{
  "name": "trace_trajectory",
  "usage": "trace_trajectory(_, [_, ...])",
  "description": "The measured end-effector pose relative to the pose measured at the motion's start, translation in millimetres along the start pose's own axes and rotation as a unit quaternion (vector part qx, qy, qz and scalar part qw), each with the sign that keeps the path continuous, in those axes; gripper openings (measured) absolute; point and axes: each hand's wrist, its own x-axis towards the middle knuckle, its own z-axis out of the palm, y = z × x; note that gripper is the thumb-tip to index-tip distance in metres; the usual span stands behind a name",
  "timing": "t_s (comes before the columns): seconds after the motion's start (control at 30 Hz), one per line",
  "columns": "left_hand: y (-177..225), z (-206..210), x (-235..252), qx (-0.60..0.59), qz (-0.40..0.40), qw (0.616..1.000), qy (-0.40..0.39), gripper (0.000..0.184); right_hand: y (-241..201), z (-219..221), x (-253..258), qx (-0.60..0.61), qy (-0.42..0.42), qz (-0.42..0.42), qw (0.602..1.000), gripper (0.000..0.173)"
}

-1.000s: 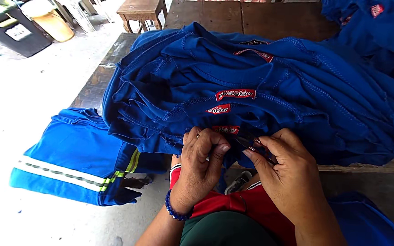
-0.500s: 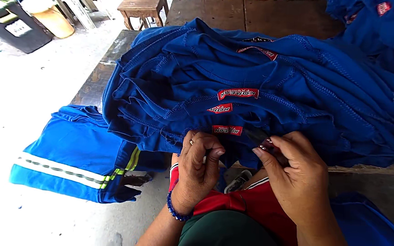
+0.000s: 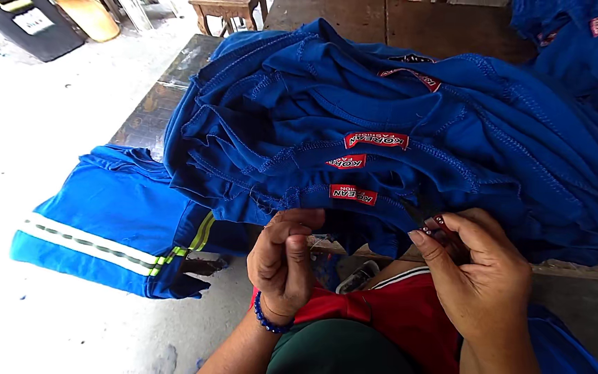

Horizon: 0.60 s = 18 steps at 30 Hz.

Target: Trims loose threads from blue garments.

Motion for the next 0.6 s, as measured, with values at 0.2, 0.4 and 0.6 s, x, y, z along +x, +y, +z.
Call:
trace_trajectory(0.2, [-2,-6,6,0.157,-0.025,0.987,-0.023,0.022,-10,-2,3,-0.009,-0.016,-0.033,0.999,0.026])
trace_trajectory(0.4, [-10,11,13,0.293,0.000,0.956,-0.031,0.018,-20,7,12,-0.062,-0.036,-0.073,0.995,0.025])
trace_trajectory(0.6, [-9,11,13,0.292,-0.026,0.955,-0.057,0.010,-20,11,19,-0.106,-0.064,-0.080,0.989,0.026])
